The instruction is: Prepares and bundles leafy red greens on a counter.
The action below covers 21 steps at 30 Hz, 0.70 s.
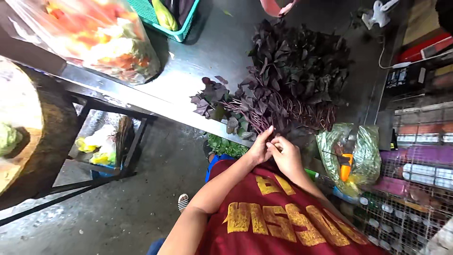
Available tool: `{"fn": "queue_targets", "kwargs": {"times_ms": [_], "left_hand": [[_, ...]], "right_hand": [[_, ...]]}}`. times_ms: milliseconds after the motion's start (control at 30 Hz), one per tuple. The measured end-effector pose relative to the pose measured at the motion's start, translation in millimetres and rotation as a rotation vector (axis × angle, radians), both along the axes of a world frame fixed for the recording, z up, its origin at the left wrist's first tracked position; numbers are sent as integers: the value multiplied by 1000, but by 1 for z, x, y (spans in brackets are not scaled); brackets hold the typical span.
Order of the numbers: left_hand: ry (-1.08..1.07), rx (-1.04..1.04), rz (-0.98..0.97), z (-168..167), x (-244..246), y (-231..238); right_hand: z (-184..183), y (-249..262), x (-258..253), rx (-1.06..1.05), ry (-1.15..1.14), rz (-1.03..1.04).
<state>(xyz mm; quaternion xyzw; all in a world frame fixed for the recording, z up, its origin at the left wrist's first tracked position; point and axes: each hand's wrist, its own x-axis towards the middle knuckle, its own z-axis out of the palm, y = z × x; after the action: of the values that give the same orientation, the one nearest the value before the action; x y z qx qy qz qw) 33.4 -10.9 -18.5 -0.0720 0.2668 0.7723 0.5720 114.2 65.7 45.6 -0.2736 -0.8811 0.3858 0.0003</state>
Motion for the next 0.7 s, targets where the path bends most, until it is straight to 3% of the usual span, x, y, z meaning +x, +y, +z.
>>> {"fn": "queue_targets", "kwargs": {"times_ms": [67,167,267,400,467,567,633,700], "left_hand": [[45,-29,57,14,-5,6],[145,-52,92,29,-16,12],[216,-61,96,37,-23,13],[358,-84,26,37,-32,2],[666,-143,-215,36,-42,-19],[1513,-160,-707,64,-71,-77],[2000,-66,-705,122,-77,-93],[2320,75,-663,164,-73,-71]], "right_hand": [[0,-2,2,144,125,5],[6,1,-7,150,158,-81],[16,1,-18,35,56,-148],[26,6,-29,-113,-172,-81],[35,5,-27,-124,-238,-55],[49,4,-15,-71,-273,-7],[62,1,-4,-56,-317,60],[78,-8,6,-96,-306,111]]}}
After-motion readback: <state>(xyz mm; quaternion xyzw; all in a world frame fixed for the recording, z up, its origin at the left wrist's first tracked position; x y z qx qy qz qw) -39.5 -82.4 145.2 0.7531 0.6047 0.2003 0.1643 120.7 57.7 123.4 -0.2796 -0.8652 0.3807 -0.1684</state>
